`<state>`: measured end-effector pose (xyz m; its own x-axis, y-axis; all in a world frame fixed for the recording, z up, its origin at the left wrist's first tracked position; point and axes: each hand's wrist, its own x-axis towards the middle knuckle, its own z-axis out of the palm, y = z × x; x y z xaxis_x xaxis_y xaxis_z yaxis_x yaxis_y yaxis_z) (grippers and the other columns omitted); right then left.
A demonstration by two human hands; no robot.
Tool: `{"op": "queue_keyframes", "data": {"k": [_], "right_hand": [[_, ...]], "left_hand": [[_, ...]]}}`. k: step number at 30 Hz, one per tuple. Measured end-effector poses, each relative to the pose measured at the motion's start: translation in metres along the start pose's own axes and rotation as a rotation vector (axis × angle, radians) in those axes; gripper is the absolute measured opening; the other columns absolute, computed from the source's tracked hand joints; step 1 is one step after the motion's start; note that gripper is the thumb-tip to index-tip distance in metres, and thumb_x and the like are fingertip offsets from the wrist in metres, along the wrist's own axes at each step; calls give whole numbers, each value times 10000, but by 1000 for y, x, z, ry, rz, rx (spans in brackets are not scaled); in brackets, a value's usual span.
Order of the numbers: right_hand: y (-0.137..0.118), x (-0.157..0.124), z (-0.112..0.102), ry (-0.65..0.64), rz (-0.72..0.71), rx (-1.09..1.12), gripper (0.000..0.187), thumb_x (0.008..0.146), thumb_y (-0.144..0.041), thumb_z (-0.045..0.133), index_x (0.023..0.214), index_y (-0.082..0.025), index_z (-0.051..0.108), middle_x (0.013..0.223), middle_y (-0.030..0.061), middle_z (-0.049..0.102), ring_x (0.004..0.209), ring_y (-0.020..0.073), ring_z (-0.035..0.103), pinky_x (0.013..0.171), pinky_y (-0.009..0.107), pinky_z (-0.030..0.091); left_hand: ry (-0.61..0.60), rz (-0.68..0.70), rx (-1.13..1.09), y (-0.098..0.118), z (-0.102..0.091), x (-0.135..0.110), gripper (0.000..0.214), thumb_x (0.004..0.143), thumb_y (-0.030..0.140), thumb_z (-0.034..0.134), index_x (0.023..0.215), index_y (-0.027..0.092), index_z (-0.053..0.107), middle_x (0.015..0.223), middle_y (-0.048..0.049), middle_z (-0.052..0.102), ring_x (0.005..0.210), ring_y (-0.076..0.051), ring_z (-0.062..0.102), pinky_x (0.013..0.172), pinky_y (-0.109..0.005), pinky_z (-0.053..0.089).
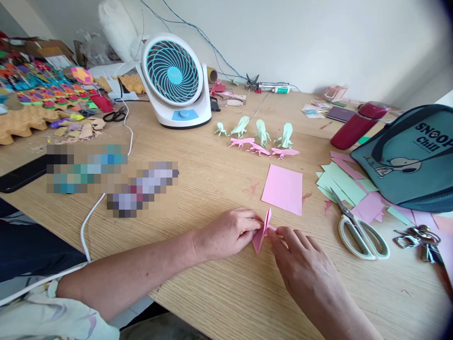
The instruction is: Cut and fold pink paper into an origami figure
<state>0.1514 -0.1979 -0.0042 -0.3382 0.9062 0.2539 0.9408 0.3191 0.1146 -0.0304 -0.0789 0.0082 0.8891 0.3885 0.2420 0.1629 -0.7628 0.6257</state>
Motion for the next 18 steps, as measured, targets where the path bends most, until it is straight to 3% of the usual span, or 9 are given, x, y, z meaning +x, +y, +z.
{"op": "queue_keyframes", "data": {"k": [6, 11, 15, 18], "right_hand": [[2, 5, -6, 27, -32, 73, 202, 903, -107, 477, 1011, -162, 639, 898, 99, 629, 745, 219, 565, 625, 351, 419], [0, 8, -13, 40, -50, 168, 203, 896, -91, 462, 949, -167, 642, 857, 87, 620, 713, 208, 553, 603, 342, 414], [2, 7, -22, 68, -74, 389, 198, 920, -125, 466, 823, -191, 625, 765, 54, 584, 660, 174, 508, 592, 323, 397], [6, 3, -30, 185, -74, 550, 171, 906, -120, 530, 762, -196, 581, 664, 19, 532, 592, 149, 457, 567, 312, 373]], "left_hand": [[10, -16, 1, -1, 1, 0, 327, 905, 46, 447, 1083, 157, 698, 1096, -90, 685, 1079, -185, 624, 983, -303, 477], [17, -3, -10, -3, 3, -1, 317, 910, 57, 463, 1100, 160, 695, 1125, -86, 685, 1082, -180, 624, 985, -302, 478], [23, 22, 30, -1, 3, -1, 282, 938, 127, 484, 1128, 182, 685, 1124, -73, 695, 1057, -190, 628, 955, -318, 489], [33, 60, 124, 1, 4, -1, 265, 964, 188, 474, 1134, 163, 675, 1132, -95, 697, 1036, -204, 620, 929, -349, 501]]}}
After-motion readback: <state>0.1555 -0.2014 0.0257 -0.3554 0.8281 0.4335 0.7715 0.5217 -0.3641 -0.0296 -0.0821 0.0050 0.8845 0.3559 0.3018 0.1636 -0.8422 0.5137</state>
